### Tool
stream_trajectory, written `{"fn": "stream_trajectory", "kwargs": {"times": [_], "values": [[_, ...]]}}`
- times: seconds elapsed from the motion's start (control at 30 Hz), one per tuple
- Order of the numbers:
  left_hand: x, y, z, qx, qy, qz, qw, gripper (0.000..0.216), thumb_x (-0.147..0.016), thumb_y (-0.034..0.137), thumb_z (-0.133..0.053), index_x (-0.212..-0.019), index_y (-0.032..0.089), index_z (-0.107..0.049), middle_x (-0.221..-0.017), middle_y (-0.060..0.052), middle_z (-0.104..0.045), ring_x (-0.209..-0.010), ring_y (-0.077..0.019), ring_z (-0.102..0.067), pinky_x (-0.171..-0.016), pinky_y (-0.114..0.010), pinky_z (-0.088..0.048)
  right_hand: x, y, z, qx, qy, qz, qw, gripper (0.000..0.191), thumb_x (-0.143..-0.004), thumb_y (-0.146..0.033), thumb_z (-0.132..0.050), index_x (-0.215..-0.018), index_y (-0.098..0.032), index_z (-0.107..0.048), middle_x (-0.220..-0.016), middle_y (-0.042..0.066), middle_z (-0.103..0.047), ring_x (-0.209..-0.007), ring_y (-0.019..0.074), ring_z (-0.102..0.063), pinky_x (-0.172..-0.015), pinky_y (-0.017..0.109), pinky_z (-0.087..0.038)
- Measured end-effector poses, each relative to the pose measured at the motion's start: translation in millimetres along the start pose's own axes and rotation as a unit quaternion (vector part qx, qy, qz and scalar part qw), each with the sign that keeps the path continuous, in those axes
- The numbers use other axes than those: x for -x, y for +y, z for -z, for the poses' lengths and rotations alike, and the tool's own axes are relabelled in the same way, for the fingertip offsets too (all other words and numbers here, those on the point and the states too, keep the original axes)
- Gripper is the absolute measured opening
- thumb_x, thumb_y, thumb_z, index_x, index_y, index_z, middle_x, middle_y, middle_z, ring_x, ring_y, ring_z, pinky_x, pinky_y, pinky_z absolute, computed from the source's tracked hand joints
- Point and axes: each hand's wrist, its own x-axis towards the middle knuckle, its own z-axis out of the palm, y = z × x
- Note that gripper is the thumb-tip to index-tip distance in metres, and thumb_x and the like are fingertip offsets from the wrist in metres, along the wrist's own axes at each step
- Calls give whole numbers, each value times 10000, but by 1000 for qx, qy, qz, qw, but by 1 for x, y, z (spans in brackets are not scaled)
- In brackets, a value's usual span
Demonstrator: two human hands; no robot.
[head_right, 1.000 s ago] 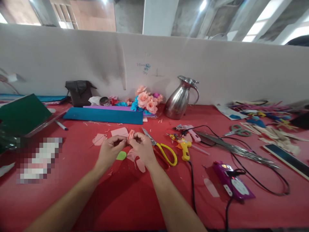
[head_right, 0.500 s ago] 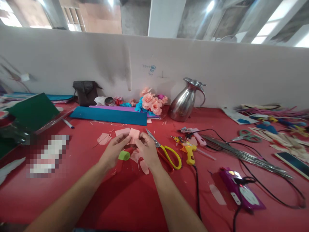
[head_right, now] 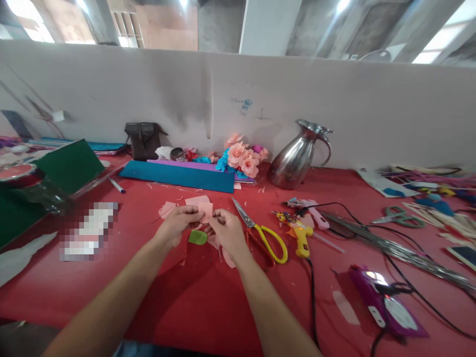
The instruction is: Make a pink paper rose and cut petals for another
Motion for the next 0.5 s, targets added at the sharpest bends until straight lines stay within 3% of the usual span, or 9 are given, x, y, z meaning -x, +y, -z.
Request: {"fn": "stream_trajectory", "kwargs": {"times": [0.13, 0.27, 0.33, 0.4, 0.5], "values": [[-9, 9, 22, 1, 63, -51, 997, 195, -556, 326, -734, -582, 165, -626, -580, 6, -593, -540, -93, -513, -574, -223, -418, -2, 0, 2, 5, 2, -2, 1000, 111, -669, -226, -537, -756, -177, -586, -629, -2, -650, -518, 112, -583, -523, 242, -469], [-21, 22, 79, -96, 211, -114, 966, 144, -583, 273, -677, -674, 163, -661, -590, 7, -615, -555, -105, -530, -567, -218, -418, -5, 8, 5, 47, 5, 19, 999, 111, -682, -227, -527, -756, -177, -592, -642, 0, -641, -518, 106, -563, -534, 247, -461], [-25, 22, 109, -205, 264, -99, 937, 154, -586, 241, -661, -712, 154, -679, -621, -11, -647, -610, -139, -576, -580, -231, -432, -7, 12, 6, 65, -5, 24, 998, 108, -689, -229, -523, -757, -180, -591, -662, 5, -644, -536, 111, -566, -538, 251, -460], [-29, 16, 131, -311, 289, -40, 905, 193, -592, 223, -647, -763, 150, -699, -644, -28, -672, -657, -171, -613, -595, -247, -447, -8, 14, 7, 79, -15, 29, 996, 109, -699, -236, -520, -762, -182, -590, -677, 11, -649, -548, 118, -571, -544, 258, -463], [-32, 5, 144, -357, 296, -4, 886, 235, -561, 164, -654, -789, 149, -714, -691, -58, -705, -708, -204, -644, -614, -259, -454, -8, 15, 7, 91, -21, 40, 995, 111, -710, -251, -519, -764, -182, -588, -681, 17, -650, -556, 126, -574, -551, 269, -465]]}}
